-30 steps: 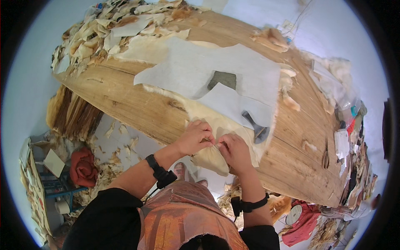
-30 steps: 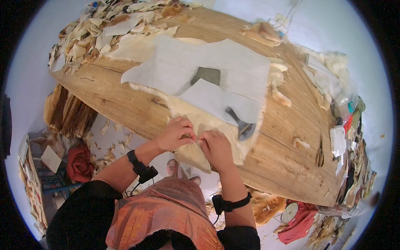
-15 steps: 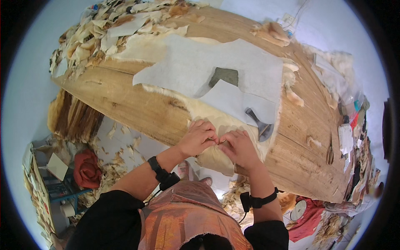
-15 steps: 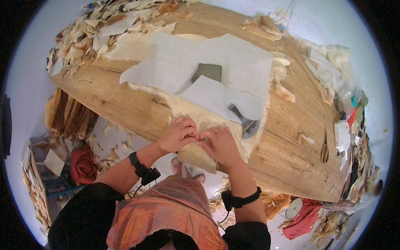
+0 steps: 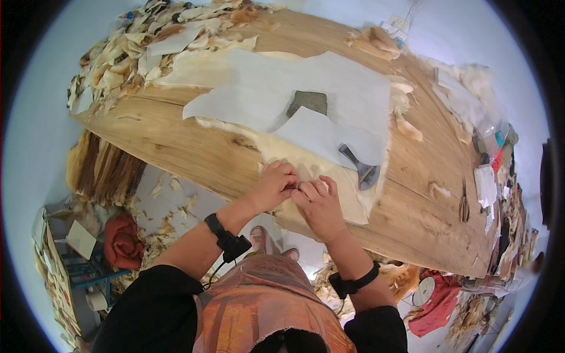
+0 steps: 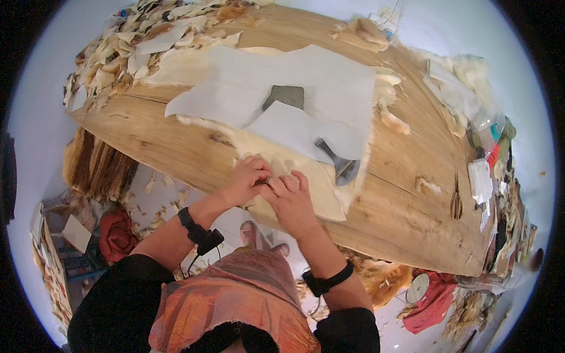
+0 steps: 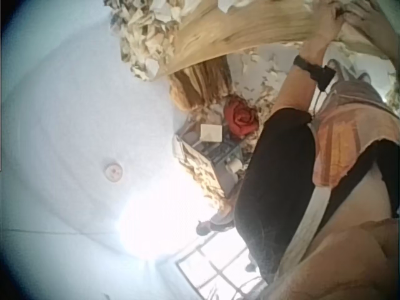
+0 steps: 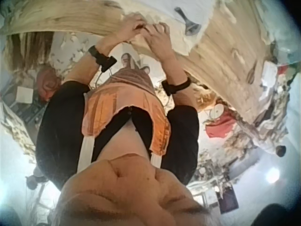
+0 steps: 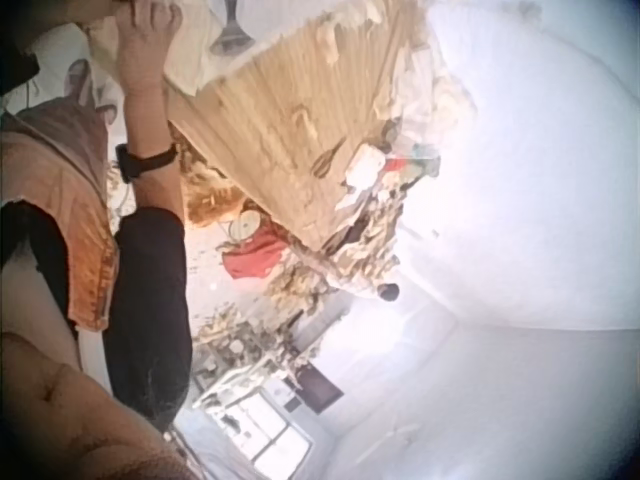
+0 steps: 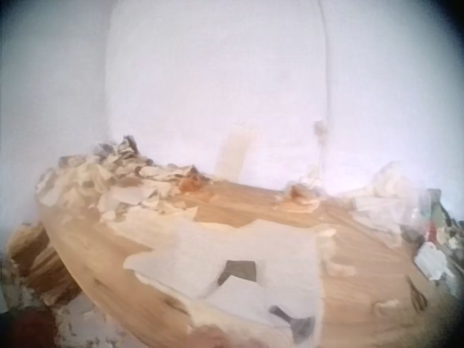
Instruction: Cutting out patterns from animal hides using a specialty knife in a workshop.
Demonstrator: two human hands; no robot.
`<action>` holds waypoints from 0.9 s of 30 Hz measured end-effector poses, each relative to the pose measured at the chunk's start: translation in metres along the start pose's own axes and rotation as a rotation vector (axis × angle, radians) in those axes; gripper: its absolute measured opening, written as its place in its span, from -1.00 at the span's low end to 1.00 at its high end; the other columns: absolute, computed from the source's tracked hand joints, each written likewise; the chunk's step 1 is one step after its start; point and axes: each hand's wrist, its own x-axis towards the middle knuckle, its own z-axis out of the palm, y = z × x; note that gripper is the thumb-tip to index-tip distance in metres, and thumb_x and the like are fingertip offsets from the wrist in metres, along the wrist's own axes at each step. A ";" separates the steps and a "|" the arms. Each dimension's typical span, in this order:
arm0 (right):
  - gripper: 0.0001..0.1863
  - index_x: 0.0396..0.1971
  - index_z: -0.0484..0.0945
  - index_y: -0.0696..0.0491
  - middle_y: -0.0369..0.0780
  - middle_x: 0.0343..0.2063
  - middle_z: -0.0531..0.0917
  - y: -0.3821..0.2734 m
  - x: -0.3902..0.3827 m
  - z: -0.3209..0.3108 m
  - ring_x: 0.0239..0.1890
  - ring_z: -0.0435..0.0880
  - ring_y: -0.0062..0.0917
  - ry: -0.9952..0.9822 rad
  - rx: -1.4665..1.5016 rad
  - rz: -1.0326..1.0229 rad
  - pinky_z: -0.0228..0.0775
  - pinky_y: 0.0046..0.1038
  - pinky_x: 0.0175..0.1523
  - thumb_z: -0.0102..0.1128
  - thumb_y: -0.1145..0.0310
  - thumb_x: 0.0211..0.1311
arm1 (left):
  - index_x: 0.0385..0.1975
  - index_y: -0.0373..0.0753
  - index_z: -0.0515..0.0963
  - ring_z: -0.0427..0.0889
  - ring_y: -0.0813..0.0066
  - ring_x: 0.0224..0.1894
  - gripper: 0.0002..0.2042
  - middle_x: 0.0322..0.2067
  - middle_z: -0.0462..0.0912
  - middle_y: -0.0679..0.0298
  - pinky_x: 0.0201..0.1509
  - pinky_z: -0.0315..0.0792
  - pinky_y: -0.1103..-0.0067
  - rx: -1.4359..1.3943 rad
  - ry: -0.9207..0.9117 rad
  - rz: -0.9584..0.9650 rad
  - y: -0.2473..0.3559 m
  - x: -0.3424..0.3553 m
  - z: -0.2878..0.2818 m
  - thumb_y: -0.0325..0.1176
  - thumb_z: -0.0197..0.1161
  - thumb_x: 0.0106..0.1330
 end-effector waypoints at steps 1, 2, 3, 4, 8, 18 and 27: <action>-0.83 -0.19 0.50 -0.04 -0.22 -0.24 0.56 -0.004 0.002 -0.006 -0.09 0.59 -0.26 -0.001 0.000 0.002 0.32 -0.20 0.28 0.24 0.46 0.25 | -0.36 -0.09 0.64 0.45 0.27 0.03 -0.87 -0.16 0.55 0.40 0.15 0.25 0.32 -0.001 -0.002 0.000 0.004 0.002 -0.004 -0.29 0.40 0.12; -0.85 -0.16 0.51 -0.02 -0.25 -0.20 0.57 -0.009 0.004 -0.014 -0.16 0.63 -0.34 0.114 0.245 0.158 0.35 -0.14 0.26 0.18 0.50 0.31 | -0.37 -0.07 0.64 0.44 0.27 0.04 -0.87 -0.16 0.55 0.40 0.18 0.24 0.31 -0.006 -0.056 -0.030 0.009 0.004 -0.007 -0.28 0.40 0.12; -0.85 -0.14 0.52 0.00 -0.27 -0.17 0.59 -0.016 0.006 -0.022 -0.22 0.67 -0.43 0.226 0.497 0.309 0.38 -0.09 0.25 0.13 0.54 0.36 | -0.38 -0.05 0.64 0.44 0.27 0.05 -0.88 -0.16 0.54 0.40 0.20 0.22 0.29 -0.008 -0.106 -0.070 0.012 0.001 -0.011 -0.26 0.40 0.12; -0.88 -0.13 0.50 0.03 -0.28 -0.20 0.59 -0.016 0.000 -0.036 -0.23 0.67 -0.50 0.202 0.788 0.403 0.44 -0.16 0.18 0.11 0.54 0.40 | -0.38 -0.05 0.64 0.44 0.27 0.05 -0.88 -0.16 0.54 0.40 0.20 0.22 0.29 -0.008 -0.101 -0.072 0.012 0.000 -0.012 -0.26 0.40 0.12; -0.91 -0.09 0.47 0.13 -0.33 -0.40 0.52 -0.002 -0.061 -0.114 -0.32 0.62 -0.65 0.260 1.219 0.634 0.55 -0.43 0.02 0.05 0.48 0.51 | -0.40 -0.02 0.64 0.40 0.26 0.10 -0.89 -0.13 0.53 0.38 0.28 0.15 0.28 -0.049 -0.105 -0.055 0.010 -0.001 -0.012 -0.23 0.40 0.14; -0.78 -0.38 0.72 0.19 -0.25 -0.46 0.69 -0.033 -0.104 -0.139 -0.49 0.60 -0.62 -0.421 1.326 0.786 0.45 -0.53 -0.32 0.13 0.50 0.44 | -0.27 0.03 0.63 0.34 0.24 0.16 -0.81 -0.02 0.51 0.40 0.33 0.11 0.28 0.005 -0.188 -0.056 0.010 -0.002 -0.015 -0.24 0.42 0.13; -0.60 0.09 0.49 0.15 -0.12 -0.22 0.71 0.003 -0.065 -0.149 -0.35 0.69 -0.29 0.315 0.155 0.283 0.54 -0.12 -0.14 0.29 0.43 0.26 | -0.16 0.04 0.60 0.30 0.19 0.22 -0.73 0.02 0.48 0.34 0.39 0.08 0.28 0.031 -0.272 -0.078 0.015 0.000 -0.025 -0.30 0.40 0.10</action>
